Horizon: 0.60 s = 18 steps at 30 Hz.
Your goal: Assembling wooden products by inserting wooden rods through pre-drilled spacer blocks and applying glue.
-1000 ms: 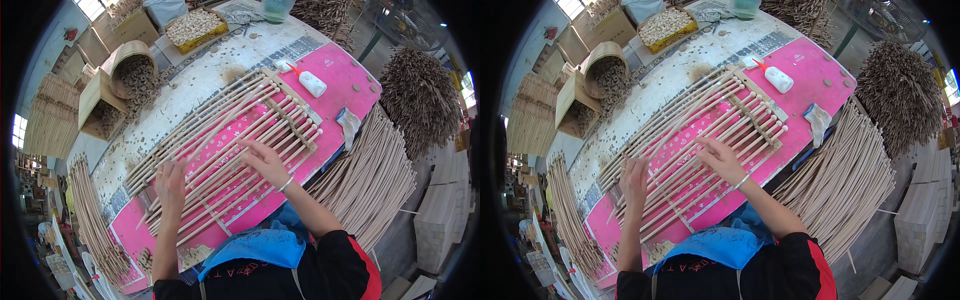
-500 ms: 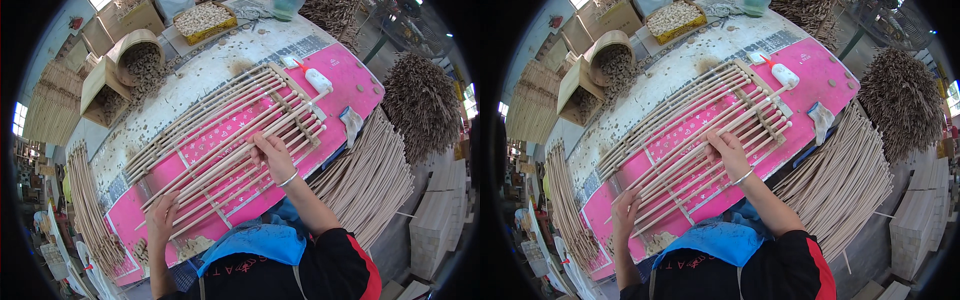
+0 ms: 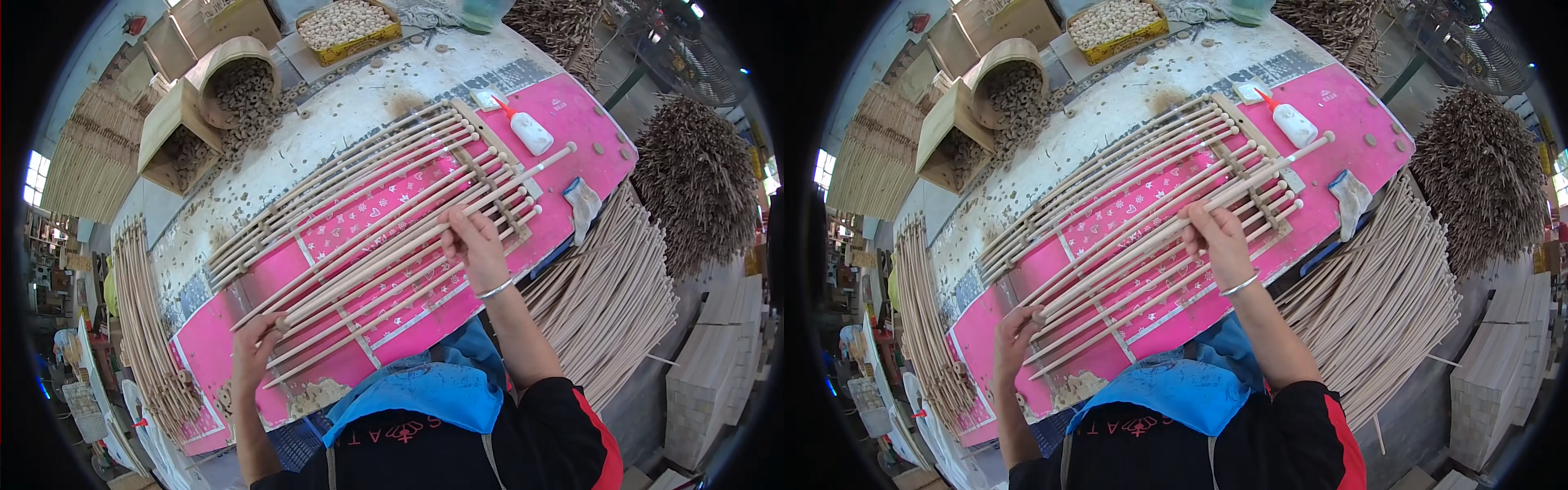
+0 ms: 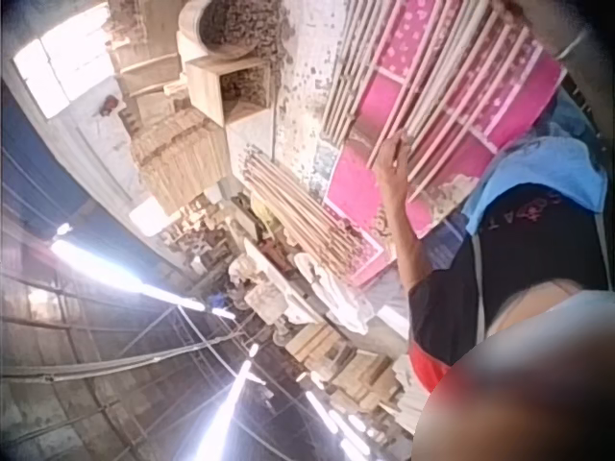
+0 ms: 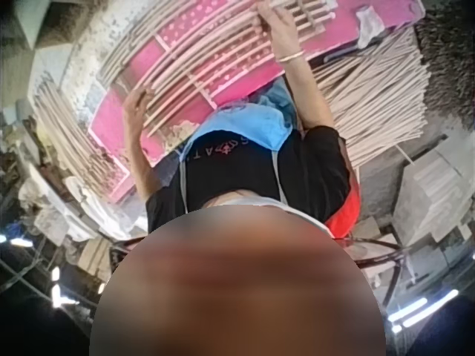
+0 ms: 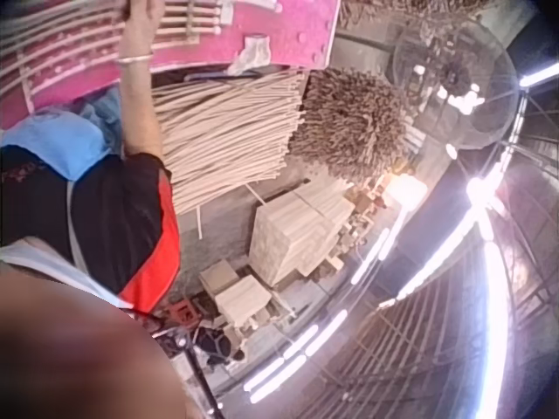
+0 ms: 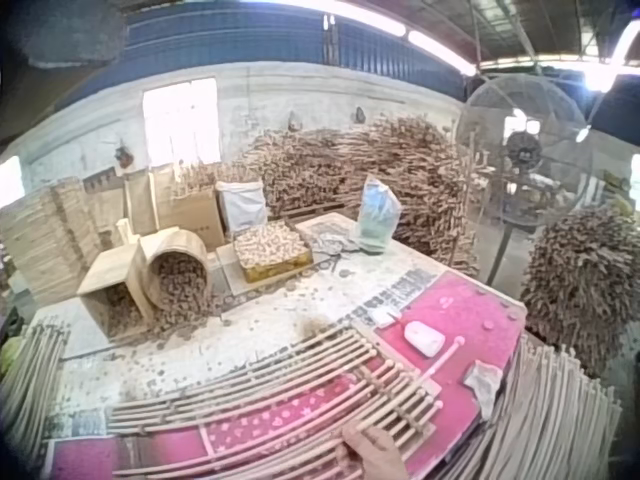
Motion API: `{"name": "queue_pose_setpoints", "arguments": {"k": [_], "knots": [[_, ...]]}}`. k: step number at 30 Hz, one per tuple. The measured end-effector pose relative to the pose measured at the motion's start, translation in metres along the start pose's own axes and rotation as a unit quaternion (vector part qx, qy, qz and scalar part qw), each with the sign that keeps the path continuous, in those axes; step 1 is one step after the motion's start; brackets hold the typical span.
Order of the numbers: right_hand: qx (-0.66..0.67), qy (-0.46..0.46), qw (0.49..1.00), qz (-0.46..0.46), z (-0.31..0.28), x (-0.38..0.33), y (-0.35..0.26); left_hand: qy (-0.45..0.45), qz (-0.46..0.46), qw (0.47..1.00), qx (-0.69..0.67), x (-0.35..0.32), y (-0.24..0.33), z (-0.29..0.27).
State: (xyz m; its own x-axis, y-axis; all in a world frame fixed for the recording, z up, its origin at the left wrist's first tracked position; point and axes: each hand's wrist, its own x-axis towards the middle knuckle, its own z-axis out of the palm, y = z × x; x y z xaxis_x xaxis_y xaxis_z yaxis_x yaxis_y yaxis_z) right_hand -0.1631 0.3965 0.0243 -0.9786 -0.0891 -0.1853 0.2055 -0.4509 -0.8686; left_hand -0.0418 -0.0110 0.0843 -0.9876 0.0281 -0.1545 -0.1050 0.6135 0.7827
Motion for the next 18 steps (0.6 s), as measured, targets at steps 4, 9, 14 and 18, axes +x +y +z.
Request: {"name": "queue_pose_setpoints", "arguments": {"k": [4, 9, 14, 18], "knots": [[-0.028, -0.014, 0.996, 0.081, 0.041, -0.015, 0.028, -0.002, 0.084, 0.996, 0.029, 0.020, 0.025, 0.045], [0.027, -0.072, 0.993, 0.088, 0.056, -0.022, 0.054, 0.038, 0.066, 0.997, -0.024, 0.031, 0.060, 0.097], [-0.065, -0.249, 0.961, 0.098, 0.061, -0.036, 0.067, -0.010, 0.045, 0.997, -0.065, 0.029, 0.069, 0.101], [-0.003, -0.214, 0.963, 0.161, 0.075, -0.046, 0.083, 0.003, 0.045, 0.997, -0.064, 0.021, 0.066, 0.106]]}}
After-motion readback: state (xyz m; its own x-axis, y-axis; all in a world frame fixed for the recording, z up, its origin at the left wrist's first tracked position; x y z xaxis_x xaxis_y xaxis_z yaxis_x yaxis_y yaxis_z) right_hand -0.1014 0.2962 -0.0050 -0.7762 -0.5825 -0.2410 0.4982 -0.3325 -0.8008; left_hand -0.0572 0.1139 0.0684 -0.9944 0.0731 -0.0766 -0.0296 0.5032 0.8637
